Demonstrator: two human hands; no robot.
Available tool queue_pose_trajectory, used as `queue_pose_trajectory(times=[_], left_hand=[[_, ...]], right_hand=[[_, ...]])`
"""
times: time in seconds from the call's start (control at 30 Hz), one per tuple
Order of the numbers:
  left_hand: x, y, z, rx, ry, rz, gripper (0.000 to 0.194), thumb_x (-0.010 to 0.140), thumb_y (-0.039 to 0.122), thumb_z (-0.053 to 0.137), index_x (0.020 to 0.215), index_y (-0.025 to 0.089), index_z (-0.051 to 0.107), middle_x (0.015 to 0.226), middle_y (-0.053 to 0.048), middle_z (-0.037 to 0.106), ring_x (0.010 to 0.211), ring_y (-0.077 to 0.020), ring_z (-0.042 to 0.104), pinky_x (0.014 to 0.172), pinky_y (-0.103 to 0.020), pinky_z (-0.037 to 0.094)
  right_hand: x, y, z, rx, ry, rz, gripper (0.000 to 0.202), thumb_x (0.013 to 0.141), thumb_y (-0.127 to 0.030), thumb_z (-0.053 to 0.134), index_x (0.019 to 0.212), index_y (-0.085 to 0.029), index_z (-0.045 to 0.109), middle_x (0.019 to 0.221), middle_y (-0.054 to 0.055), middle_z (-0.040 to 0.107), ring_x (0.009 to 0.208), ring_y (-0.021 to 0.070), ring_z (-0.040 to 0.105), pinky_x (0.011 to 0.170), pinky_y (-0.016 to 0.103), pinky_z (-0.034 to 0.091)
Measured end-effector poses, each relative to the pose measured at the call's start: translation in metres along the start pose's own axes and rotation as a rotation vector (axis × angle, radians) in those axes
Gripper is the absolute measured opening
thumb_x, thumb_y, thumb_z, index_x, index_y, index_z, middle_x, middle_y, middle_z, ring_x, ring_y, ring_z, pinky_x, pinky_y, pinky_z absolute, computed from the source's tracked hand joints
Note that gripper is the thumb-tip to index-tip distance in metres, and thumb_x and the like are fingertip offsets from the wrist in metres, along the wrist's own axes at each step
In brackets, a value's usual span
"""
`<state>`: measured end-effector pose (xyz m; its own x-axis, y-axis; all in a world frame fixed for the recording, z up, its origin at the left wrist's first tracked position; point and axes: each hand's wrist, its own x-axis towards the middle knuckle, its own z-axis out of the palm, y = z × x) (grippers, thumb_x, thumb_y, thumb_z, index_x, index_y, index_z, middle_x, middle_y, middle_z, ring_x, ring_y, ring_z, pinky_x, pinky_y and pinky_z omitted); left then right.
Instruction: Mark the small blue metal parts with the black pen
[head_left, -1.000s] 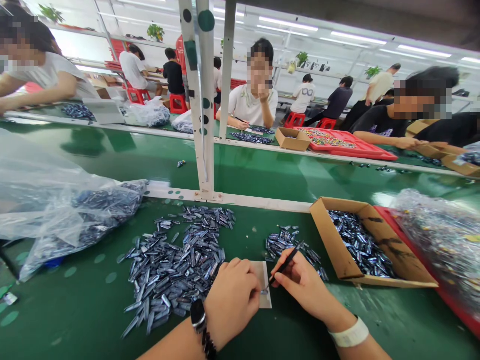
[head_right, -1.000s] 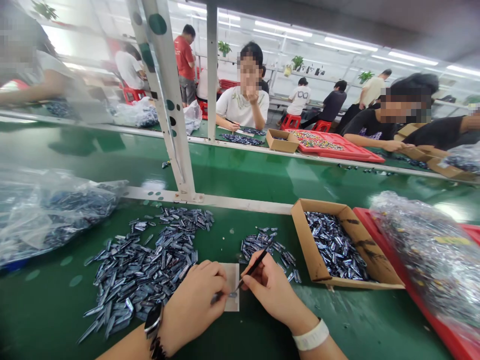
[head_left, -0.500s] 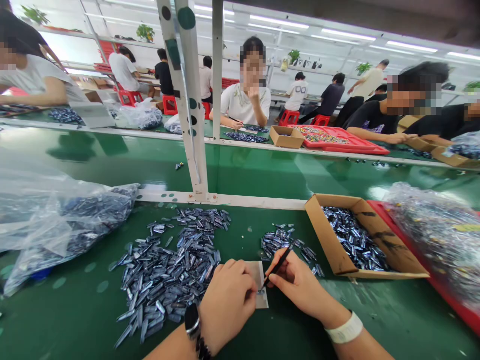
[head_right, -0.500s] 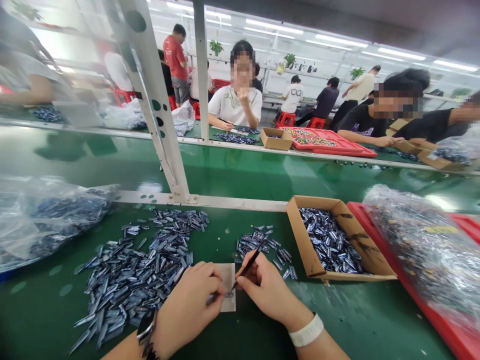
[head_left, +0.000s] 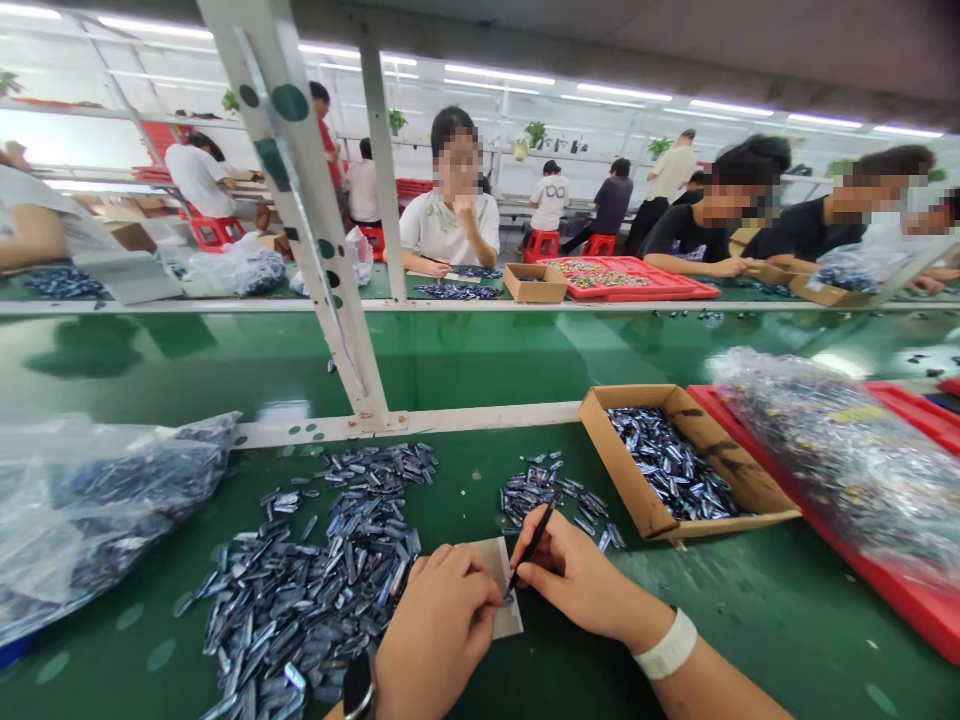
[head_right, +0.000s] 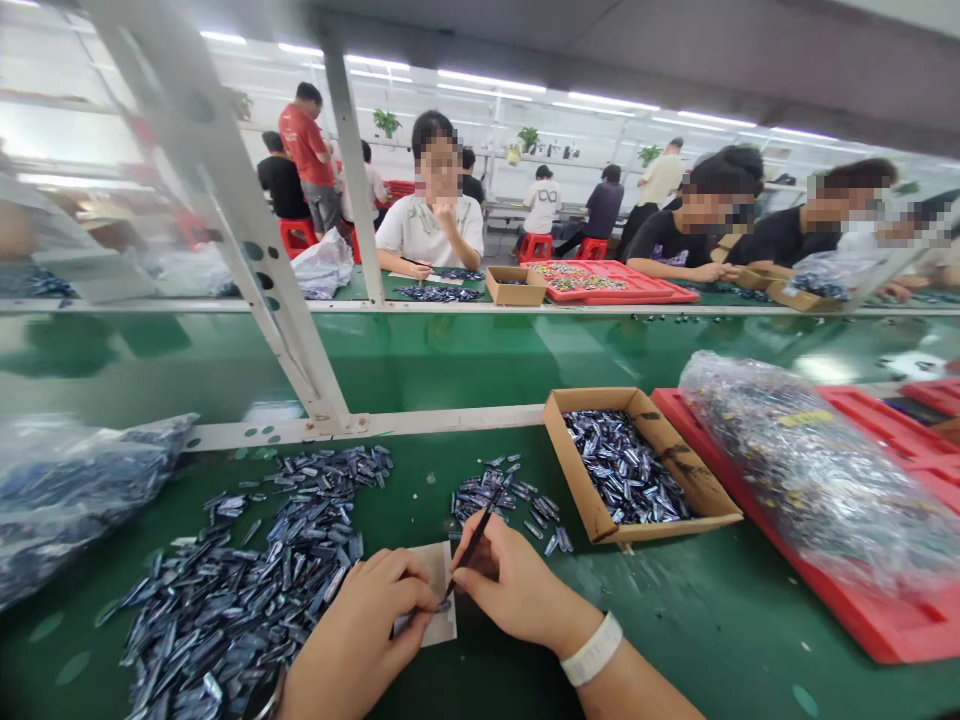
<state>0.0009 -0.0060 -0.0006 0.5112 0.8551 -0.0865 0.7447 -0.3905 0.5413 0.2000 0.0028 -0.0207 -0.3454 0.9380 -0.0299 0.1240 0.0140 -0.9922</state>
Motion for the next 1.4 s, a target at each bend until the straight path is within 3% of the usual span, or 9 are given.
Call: queue_pose_trajectory(times=[0.47,0.8,0.9,1.0,1.1,1.27,1.4], left_hand=[[0.002,0.003,-0.002,0.146,-0.068,0.041,0.031,0.086,0.004,0.051,0.094,0.026,0.072,0.107,-0.005,0.063,0.103,-0.0243,0.06,0.088,-0.041,0.05],[0.0,-0.002,0.001,0.044,0.015,0.114,0.035,0.082,0.005,0.051,0.097,0.028,0.071,0.105,-0.002,0.066,0.1,-0.0214,0.062,0.088,-0.035,0.05],[0.001,-0.013,-0.012,0.085,0.113,0.016,0.028,0.088,0.012,0.047,0.1,0.023,0.07,0.102,-0.006,0.067,0.097,-0.0222,0.063,0.088,-0.036,0.05],[0.001,-0.029,-0.03,0.232,0.243,-0.188,0.026,0.091,0.017,0.045,0.1,0.02,0.07,0.1,-0.008,0.068,0.097,-0.0253,0.064,0.09,-0.041,0.049],[0.0,-0.045,-0.041,0.32,0.251,-0.298,0.024,0.09,0.021,0.051,0.105,0.02,0.069,0.106,-0.008,0.068,0.102,-0.0264,0.063,0.091,-0.041,0.048],[0.0,-0.06,-0.042,0.285,0.187,-0.244,0.025,0.09,0.023,0.049,0.104,0.025,0.07,0.109,-0.006,0.067,0.104,-0.0241,0.062,0.09,-0.038,0.047],[0.001,-0.06,-0.04,0.243,0.193,-0.171,0.025,0.087,0.018,0.049,0.098,0.027,0.07,0.105,-0.004,0.069,0.102,-0.0226,0.063,0.088,-0.036,0.047]], right_hand=[[0.001,-0.008,-0.004,0.034,0.013,-0.01,0.024,0.077,-0.01,0.061,0.091,-0.023,0.046,0.087,0.0,0.061,0.076,0.0169,0.063,0.073,0.033,0.053],[-0.001,-0.003,-0.001,0.004,0.04,-0.032,0.018,0.082,-0.017,0.064,0.089,-0.024,0.048,0.081,-0.001,0.061,0.072,0.0169,0.062,0.069,0.031,0.053],[0.001,-0.004,-0.006,0.056,0.132,-0.029,0.019,0.085,-0.03,0.067,0.088,-0.024,0.05,0.08,-0.002,0.06,0.071,0.0178,0.066,0.07,0.034,0.055],[0.007,-0.002,-0.015,0.112,0.369,-0.061,0.033,0.08,-0.046,0.073,0.088,-0.024,0.05,0.078,-0.002,0.059,0.07,0.0195,0.067,0.072,0.038,0.057],[0.014,0.002,-0.025,0.146,0.576,-0.124,0.045,0.074,-0.058,0.076,0.089,-0.025,0.049,0.08,0.0,0.06,0.071,0.0207,0.067,0.074,0.041,0.059],[0.02,0.006,-0.032,0.15,0.656,-0.18,0.052,0.071,-0.067,0.072,0.089,-0.025,0.046,0.08,0.0,0.06,0.069,0.0197,0.066,0.068,0.039,0.059],[0.021,0.005,-0.029,0.171,0.659,-0.194,0.053,0.07,-0.068,0.072,0.088,-0.025,0.046,0.079,-0.001,0.059,0.066,0.0188,0.065,0.066,0.039,0.06]])
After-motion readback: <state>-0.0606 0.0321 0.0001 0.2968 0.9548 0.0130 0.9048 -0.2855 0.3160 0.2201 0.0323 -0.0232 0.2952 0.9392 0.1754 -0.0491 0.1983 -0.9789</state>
